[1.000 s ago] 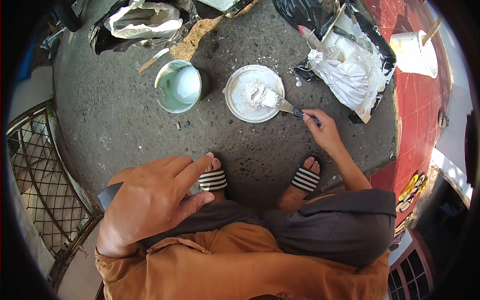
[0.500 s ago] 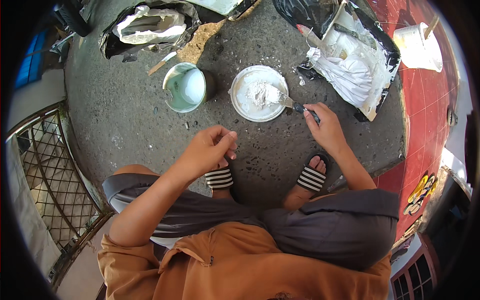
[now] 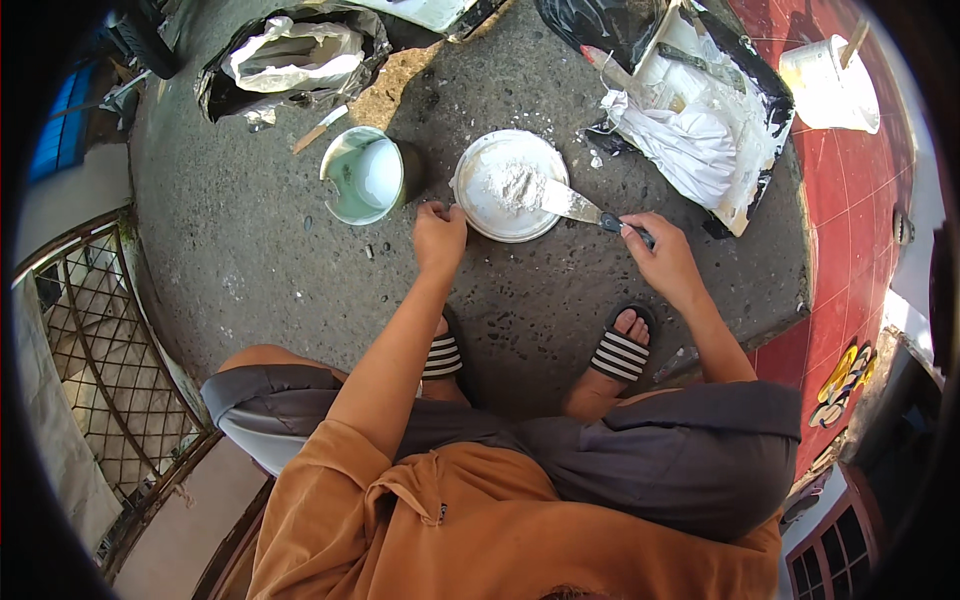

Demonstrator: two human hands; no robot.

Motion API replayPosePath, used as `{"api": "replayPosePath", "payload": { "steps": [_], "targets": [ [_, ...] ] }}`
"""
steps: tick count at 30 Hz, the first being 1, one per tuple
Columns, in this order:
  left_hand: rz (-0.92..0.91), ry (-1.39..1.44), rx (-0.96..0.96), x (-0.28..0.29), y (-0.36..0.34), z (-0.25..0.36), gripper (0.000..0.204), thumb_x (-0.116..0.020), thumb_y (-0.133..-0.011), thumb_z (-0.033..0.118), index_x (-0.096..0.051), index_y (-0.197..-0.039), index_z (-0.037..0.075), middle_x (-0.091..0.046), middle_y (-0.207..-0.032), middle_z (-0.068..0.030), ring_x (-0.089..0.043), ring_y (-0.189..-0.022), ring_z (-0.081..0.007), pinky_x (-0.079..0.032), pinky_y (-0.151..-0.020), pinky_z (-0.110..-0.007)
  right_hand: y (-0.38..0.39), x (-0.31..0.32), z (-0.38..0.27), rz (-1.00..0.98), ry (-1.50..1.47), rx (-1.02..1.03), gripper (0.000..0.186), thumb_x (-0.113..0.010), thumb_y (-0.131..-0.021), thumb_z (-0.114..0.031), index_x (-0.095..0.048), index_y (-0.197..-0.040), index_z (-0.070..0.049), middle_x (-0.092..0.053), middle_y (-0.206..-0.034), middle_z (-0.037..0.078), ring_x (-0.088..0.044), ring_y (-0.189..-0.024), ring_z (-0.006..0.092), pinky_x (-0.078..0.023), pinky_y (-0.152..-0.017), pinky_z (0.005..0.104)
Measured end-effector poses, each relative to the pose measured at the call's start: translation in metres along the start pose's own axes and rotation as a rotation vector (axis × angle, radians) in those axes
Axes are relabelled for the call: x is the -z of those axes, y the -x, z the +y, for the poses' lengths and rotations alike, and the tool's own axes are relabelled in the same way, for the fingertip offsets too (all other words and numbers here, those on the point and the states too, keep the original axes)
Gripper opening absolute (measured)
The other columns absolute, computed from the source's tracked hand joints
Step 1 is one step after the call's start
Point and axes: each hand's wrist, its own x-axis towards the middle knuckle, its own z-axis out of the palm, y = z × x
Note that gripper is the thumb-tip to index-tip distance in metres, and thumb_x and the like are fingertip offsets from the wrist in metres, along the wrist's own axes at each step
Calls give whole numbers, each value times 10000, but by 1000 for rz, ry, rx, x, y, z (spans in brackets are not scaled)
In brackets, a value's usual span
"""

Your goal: The person mixes white material on a round plate using a spatula. The person then adds a liquid from a bowl to the mixture and continues stirring on the plate.

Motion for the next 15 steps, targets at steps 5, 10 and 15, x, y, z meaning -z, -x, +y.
{"api": "replayPosePath", "payload": {
  "steps": [5,10,15],
  "targets": [
    [-168,216,155,-9,-7,-6,365,-743,-862,217,-641,-1123,-18,-698,-873,-78,-670,-662,-145,-521,-517,-285,-5,-17,27,-58,-147,-148,265,-656,-954,-222,-699,-1133,-32,-707,-1003,140,-666,-885,236,-499,-768,328],
    [-166,164,138,-6,-4,3,362,-787,-813,189,-662,-1084,-17,-707,-859,-82,-682,-704,-170,-543,-604,-314,-11,-38,44,-79,-256,-156,259,-650,-974,-215,-698,-1153,-34,-694,-960,67,-626,-841,146,-490,-743,288],
    [-143,122,106,3,-4,15,329,-804,-784,173,-683,-1024,-18,-723,-858,-97,-691,-746,-195,-549,-699,-335,-17,-47,38,-80,-262,-171,251,-645,-984,-187,-688,-1173,-28,-676,-938,31,-594,-808,117,-483,-738,271]
  ]
}}
